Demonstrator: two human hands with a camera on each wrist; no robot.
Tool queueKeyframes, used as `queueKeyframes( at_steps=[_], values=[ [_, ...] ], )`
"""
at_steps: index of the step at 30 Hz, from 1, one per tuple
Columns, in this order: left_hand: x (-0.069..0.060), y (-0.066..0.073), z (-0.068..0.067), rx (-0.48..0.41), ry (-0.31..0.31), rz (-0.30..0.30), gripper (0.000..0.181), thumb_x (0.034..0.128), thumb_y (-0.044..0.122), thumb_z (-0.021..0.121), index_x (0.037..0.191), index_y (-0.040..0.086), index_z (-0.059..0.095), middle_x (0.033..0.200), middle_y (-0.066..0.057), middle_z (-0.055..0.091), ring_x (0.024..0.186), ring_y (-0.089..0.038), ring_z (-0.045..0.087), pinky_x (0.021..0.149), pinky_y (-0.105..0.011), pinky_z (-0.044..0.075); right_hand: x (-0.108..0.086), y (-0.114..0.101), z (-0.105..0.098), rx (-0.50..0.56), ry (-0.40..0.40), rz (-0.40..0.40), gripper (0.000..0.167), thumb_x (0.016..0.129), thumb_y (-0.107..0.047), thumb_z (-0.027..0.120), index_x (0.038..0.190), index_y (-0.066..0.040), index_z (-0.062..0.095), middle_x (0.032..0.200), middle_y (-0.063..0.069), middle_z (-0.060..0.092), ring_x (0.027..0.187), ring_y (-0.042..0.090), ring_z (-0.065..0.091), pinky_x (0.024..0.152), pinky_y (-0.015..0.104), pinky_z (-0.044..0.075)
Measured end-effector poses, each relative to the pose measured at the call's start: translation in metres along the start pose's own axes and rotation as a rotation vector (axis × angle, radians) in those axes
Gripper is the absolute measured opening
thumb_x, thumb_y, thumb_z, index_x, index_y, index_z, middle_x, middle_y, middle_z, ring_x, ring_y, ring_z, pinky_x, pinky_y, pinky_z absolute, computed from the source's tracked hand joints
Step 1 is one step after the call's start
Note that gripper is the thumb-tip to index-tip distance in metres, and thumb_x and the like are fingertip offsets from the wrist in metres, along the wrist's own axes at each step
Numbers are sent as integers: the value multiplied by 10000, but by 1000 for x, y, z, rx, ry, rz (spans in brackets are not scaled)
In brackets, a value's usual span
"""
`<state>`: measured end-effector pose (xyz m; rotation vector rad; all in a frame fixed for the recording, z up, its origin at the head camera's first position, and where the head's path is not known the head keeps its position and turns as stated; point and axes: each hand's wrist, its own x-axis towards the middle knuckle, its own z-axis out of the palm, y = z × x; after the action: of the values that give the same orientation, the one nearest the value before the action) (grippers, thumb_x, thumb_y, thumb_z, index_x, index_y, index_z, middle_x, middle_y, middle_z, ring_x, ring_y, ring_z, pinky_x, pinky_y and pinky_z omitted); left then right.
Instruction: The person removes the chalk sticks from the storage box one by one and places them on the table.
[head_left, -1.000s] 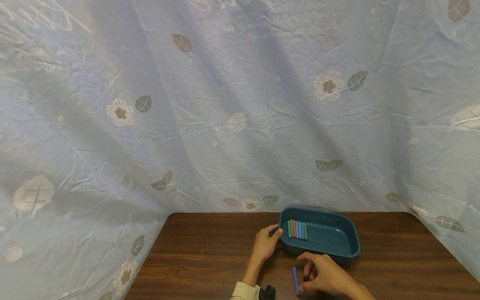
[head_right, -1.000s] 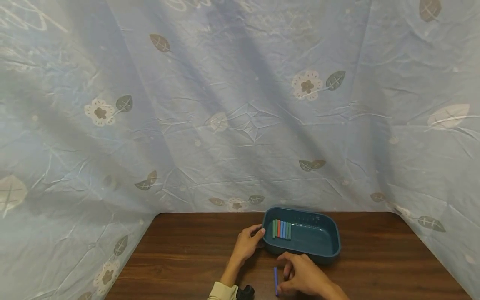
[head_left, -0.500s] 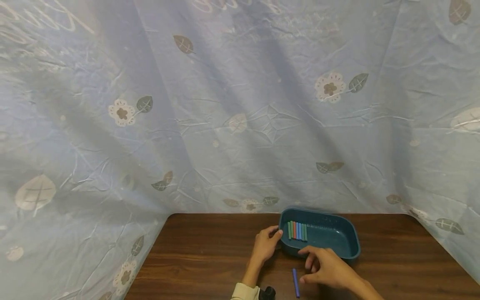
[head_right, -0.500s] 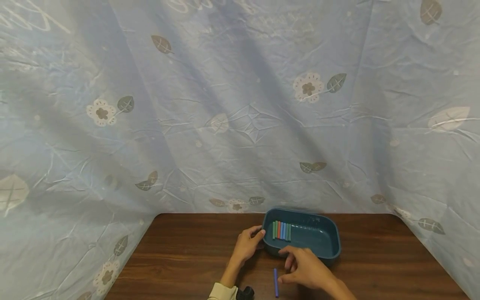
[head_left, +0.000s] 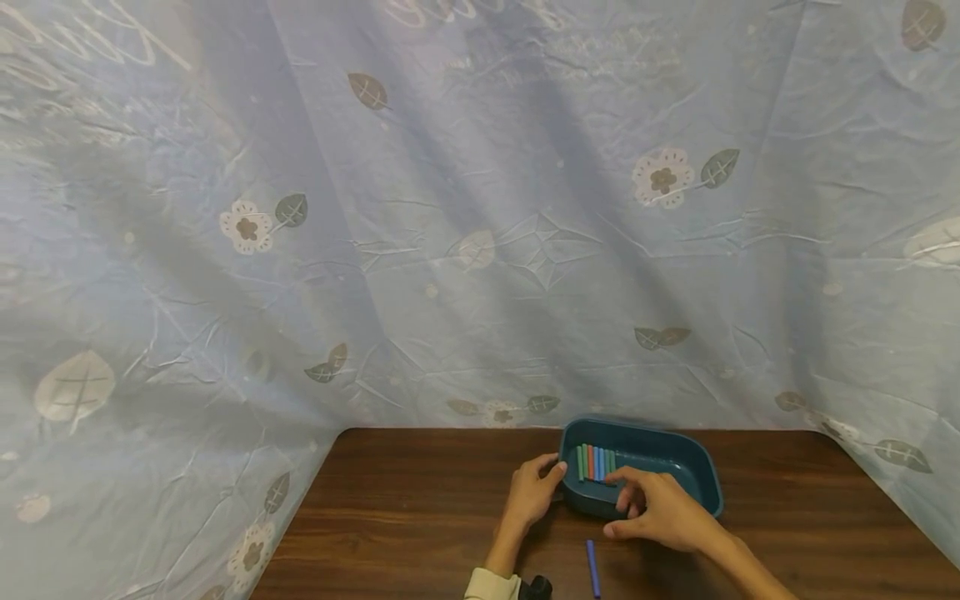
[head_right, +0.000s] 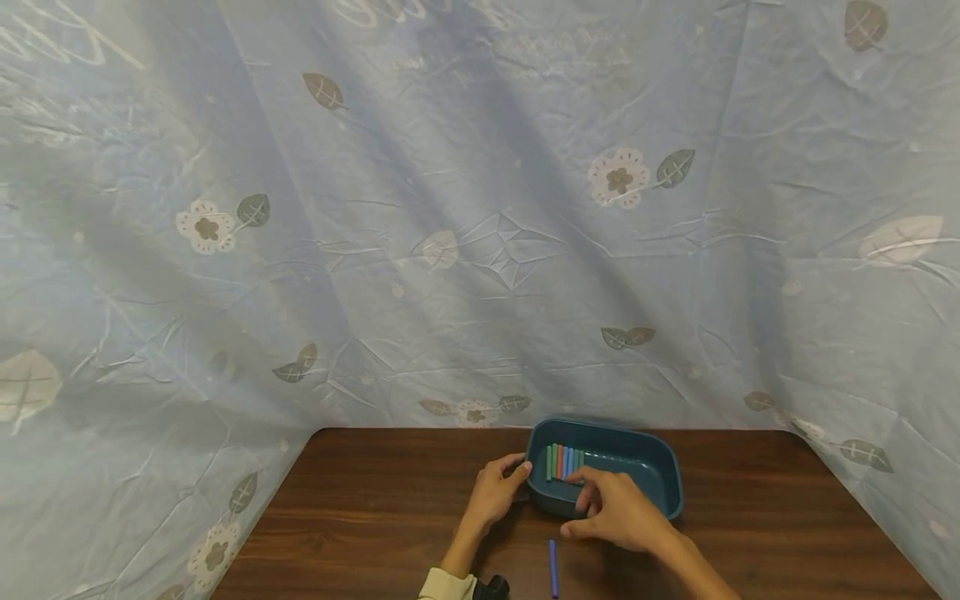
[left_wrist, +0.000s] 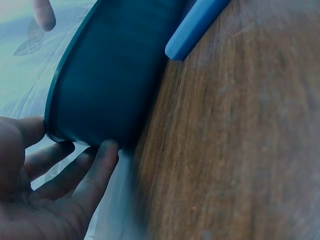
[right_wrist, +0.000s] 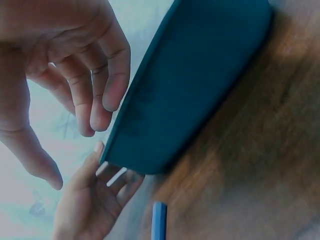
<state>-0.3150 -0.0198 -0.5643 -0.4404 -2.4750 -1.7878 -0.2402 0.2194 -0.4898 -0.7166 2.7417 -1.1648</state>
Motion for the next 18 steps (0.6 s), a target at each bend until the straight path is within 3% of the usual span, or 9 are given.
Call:
queueKeyframes(
  at_steps=[3,8,18],
  values=[
    [0,0,1,-16,1,0,436,1056,286,687,1357,-29,705,1316,-239,738,941,-249,801,881,-414,649,3,2,-5,-31,31,22,724,860,-389,909,1394,10,625,930,-7,688,752,9,593,659,235,521],
    [0,0,0,-69,-14,-14,449,1064,281,678,1376,-42,686,1319,-263,728,867,-262,812,766,-353,664,9,8,-11,-47,69,56,725,860,-397,908,1397,1,626,966,17,697,782,21,606,683,235,535],
    [1,0,1,-39,-1,-16,428,1061,279,679,1365,-22,702,1308,-235,743,901,-254,811,839,-373,656,22,33,-16,37,105,79,723,883,-352,894,1418,38,601,973,46,720,771,64,650,671,258,562]
  ],
)
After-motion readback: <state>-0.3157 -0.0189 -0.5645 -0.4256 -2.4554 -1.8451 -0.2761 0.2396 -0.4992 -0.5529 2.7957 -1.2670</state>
